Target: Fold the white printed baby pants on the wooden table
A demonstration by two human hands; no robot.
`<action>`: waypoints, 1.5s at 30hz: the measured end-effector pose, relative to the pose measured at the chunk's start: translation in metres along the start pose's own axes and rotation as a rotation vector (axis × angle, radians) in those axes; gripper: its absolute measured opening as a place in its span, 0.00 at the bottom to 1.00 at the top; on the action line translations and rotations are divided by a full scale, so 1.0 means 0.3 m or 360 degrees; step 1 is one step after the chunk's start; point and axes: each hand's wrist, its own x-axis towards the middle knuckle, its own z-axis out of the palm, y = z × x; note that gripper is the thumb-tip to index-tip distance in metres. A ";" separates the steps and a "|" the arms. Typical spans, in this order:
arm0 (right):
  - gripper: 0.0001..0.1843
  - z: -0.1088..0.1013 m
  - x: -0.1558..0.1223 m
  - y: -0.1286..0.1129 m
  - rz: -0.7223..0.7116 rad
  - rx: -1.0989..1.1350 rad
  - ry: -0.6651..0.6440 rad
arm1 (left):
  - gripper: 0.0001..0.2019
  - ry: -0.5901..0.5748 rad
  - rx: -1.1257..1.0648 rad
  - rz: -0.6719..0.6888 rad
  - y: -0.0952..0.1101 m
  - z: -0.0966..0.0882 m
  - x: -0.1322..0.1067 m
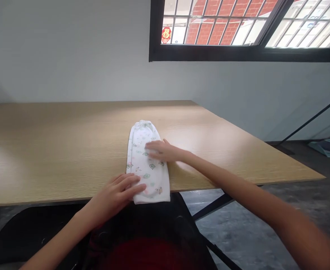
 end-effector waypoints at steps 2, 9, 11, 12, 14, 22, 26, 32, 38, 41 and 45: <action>0.25 0.028 -0.122 -0.120 -0.0186 -0.0062 0.0020 | 0.20 0.0057 -0.0006 0.0045 -0.002 0.001 0.004; 0.11 0.119 -0.242 -0.297 -0.0517 -0.0673 0.0330 | 0.06 0.0195 -0.0037 0.0105 0.003 -0.025 0.065; 0.07 0.108 -0.235 -0.309 -0.0517 -0.0623 0.0345 | 0.05 0.0231 -0.0069 0.0053 0.024 -0.036 0.062; 0.06 0.097 -0.241 -0.322 -0.0533 -0.0545 0.0340 | 0.05 0.0258 -0.0110 0.0030 0.043 -0.045 0.051; 0.04 0.071 -0.274 -0.365 -0.0545 -0.0321 0.0337 | 0.10 0.0304 -0.0241 0.0008 0.095 -0.073 0.020; 0.21 -0.095 -0.176 -0.329 -0.0108 0.0442 0.0612 | 0.11 0.0538 -0.0463 -0.0758 0.071 -0.206 0.143; 0.20 -0.172 0.081 -0.125 0.0173 0.0566 0.0609 | 0.14 0.0440 -0.0363 -0.1021 -0.191 -0.142 0.341; 0.25 -0.090 0.243 0.056 0.0366 0.0201 0.0718 | 0.23 0.0247 -0.0013 -0.0978 -0.324 0.006 0.410; 0.22 0.027 0.241 0.049 0.0201 -0.0303 0.0388 | 0.14 0.0047 0.0080 -0.0619 -0.207 0.045 0.314; 0.23 0.016 0.301 0.100 0.0420 -0.0296 0.0406 | 0.17 -0.0072 0.0075 -0.0517 -0.164 0.056 0.259; 0.29 0.006 0.369 0.166 0.0719 0.0070 0.0582 | 0.20 -0.0126 -0.0034 -0.0518 -0.113 0.046 0.176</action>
